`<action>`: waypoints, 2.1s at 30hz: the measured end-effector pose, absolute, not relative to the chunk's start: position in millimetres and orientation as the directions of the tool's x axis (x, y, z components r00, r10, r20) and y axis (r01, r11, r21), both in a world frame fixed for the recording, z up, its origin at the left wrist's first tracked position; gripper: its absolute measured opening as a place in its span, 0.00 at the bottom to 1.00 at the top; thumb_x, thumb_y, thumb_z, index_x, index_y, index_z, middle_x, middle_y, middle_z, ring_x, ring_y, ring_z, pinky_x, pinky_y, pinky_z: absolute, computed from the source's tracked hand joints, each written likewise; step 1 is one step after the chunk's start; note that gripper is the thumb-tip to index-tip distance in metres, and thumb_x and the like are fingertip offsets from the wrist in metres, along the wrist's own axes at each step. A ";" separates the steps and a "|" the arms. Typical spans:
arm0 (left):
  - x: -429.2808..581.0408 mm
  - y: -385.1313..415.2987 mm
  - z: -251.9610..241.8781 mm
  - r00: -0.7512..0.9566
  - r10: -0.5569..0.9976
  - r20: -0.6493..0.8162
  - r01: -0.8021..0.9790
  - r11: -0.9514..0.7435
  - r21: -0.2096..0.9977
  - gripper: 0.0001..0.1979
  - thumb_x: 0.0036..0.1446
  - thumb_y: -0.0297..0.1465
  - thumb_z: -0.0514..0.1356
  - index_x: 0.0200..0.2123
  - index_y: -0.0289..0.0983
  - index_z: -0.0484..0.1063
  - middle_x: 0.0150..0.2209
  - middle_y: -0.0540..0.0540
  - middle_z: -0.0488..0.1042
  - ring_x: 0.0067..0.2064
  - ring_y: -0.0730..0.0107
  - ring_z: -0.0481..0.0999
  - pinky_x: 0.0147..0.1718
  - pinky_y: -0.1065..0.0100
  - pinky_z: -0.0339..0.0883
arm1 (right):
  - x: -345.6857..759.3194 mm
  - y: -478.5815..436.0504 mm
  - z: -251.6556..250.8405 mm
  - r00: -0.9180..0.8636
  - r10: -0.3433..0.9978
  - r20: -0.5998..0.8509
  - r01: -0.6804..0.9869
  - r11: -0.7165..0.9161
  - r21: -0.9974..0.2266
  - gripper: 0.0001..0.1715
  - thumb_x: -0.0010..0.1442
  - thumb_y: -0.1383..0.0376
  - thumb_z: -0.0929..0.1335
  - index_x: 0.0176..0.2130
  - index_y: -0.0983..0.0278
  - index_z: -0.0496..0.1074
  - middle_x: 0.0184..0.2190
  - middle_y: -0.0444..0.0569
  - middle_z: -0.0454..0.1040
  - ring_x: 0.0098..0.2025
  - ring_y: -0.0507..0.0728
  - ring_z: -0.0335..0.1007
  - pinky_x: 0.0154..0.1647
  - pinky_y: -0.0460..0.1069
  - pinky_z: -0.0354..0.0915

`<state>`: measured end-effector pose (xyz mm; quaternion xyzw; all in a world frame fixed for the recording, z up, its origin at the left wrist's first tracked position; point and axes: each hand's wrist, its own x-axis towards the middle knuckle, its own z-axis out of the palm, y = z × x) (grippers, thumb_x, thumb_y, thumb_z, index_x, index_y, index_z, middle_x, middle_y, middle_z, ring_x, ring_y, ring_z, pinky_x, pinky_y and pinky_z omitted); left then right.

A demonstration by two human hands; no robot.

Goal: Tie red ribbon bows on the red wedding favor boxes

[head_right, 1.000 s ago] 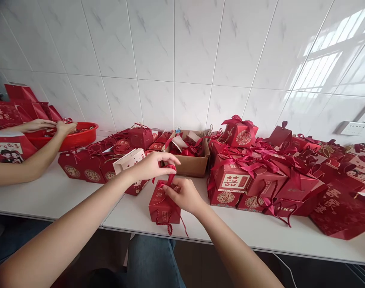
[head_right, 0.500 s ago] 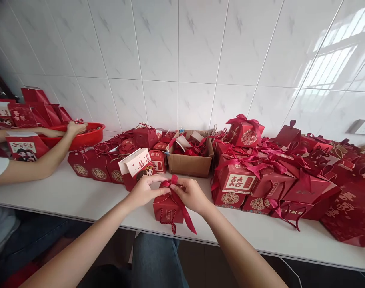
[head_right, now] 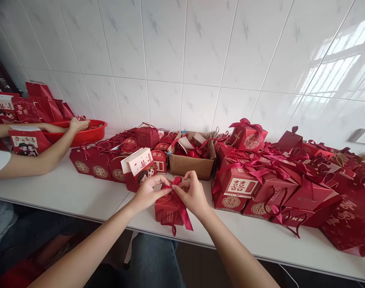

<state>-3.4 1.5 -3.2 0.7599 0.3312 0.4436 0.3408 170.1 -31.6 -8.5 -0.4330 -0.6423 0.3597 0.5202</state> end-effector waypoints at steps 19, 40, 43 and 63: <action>1.5 4.4 -11.9 0.295 0.811 0.505 0.194 -0.569 0.799 0.03 0.51 0.29 0.63 0.28 0.36 0.71 0.32 0.46 0.79 0.37 0.66 0.78 0.41 0.64 0.72 | 167.8 -43.4 0.5 -0.086 0.850 0.520 0.575 0.469 -0.671 0.13 0.54 0.61 0.71 0.40 0.61 0.79 0.32 0.51 0.74 0.28 0.55 0.69 0.31 0.50 0.67; 0.2 7.8 -9.6 0.290 0.753 0.591 0.222 -0.654 0.723 0.08 0.54 0.30 0.62 0.38 0.38 0.68 0.34 0.48 0.76 0.39 0.68 0.77 0.43 0.65 0.70 | 169.7 -35.1 -10.2 -0.195 0.938 0.287 0.235 0.329 -0.914 0.25 0.58 0.45 0.64 0.28 0.63 0.72 0.56 0.57 0.68 0.63 0.64 0.56 0.64 0.60 0.46; -8.6 -1.7 -2.9 0.256 0.761 0.596 0.307 -0.648 0.697 0.06 0.56 0.33 0.60 0.37 0.38 0.69 0.33 0.48 0.76 0.38 0.67 0.76 0.44 0.64 0.69 | 166.4 -38.4 -13.0 -0.122 0.949 0.290 0.257 0.313 -0.914 0.24 0.57 0.46 0.66 0.29 0.63 0.74 0.57 0.56 0.66 0.61 0.65 0.59 0.63 0.60 0.49; -26.3 -20.5 27.2 0.493 0.719 0.490 0.495 -0.695 0.522 0.07 0.57 0.28 0.56 0.29 0.40 0.73 0.32 0.48 0.76 0.37 0.65 0.75 0.41 0.64 0.67 | 170.3 -66.6 1.2 -0.167 0.859 0.485 0.646 0.467 -0.604 0.11 0.59 0.66 0.64 0.42 0.58 0.70 0.34 0.47 0.76 0.37 0.58 0.68 0.38 0.52 0.65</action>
